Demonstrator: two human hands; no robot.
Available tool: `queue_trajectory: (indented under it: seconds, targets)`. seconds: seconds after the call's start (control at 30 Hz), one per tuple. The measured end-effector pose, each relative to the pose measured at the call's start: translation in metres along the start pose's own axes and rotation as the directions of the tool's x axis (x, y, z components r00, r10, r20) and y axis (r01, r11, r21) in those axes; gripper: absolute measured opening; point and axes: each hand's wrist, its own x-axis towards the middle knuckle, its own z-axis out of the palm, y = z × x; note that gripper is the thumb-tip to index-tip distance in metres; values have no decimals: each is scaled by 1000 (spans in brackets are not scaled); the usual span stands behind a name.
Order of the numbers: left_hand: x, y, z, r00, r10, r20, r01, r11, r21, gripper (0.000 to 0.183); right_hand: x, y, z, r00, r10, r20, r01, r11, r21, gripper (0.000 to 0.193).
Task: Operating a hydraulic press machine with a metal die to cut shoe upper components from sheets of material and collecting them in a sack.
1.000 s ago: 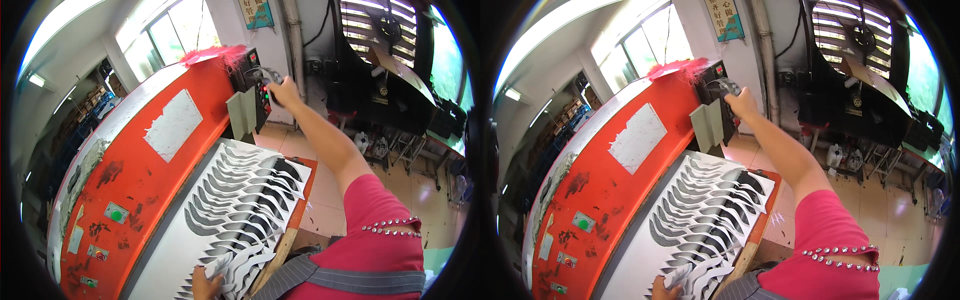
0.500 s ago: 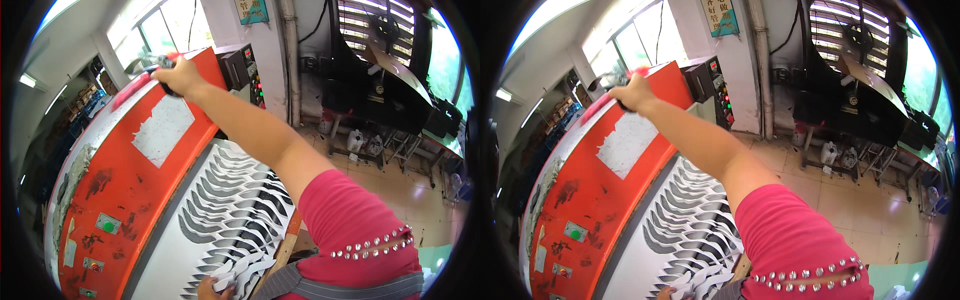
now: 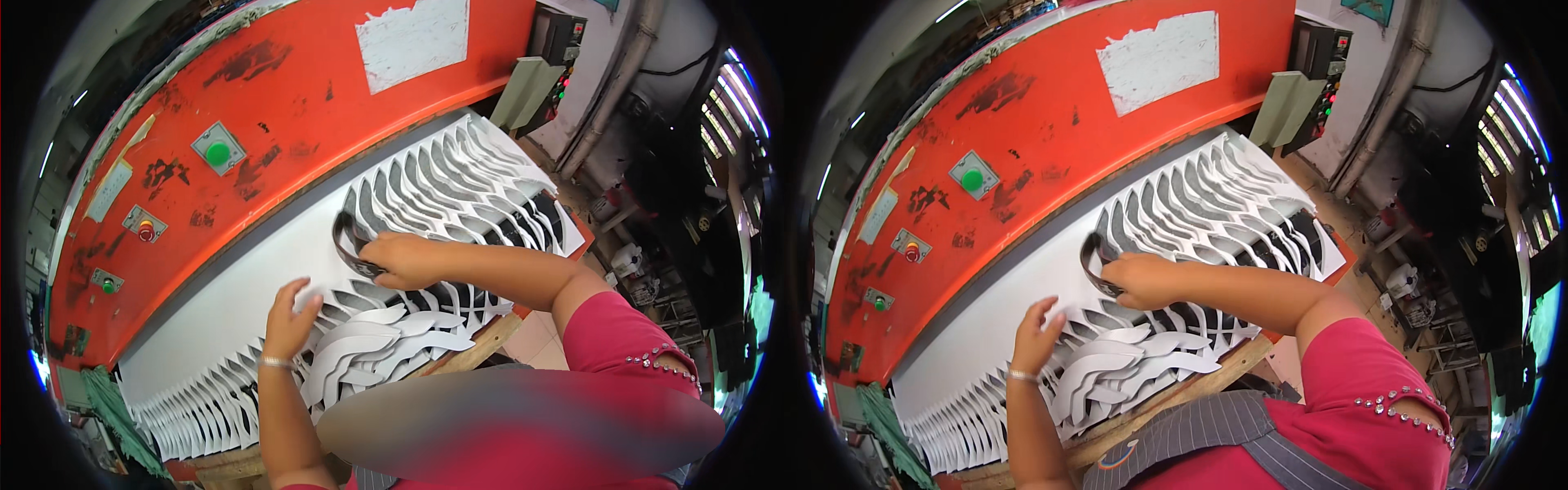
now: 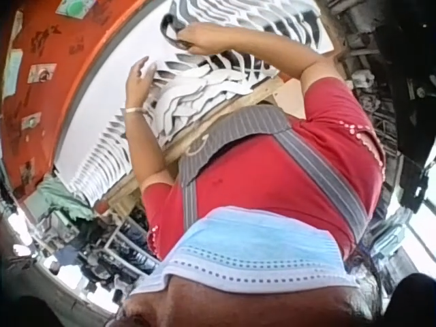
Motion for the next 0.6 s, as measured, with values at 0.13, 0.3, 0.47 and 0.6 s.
queue_trajectory:
  seconds: [0.13,0.3,0.47,0.6]
  targets:
    - [49,-27,13,990,-140,25,142,981,-135,68,46,10,47,998,25,-57,-37,975,-220,38]
    - [100,-62,40,984,-170,-49,136,905,-403,77,32,17,59,914,22,-406,-13,1000,24,53]
    - [116,-52,53,994,-99,52,111,930,-352,65,-4,39,71,887,198,-418,-175,980,92,59]
    - [114,-37,50,991,-74,111,122,833,-540,58,-5,35,74,874,186,-450,-143,981,129,56]
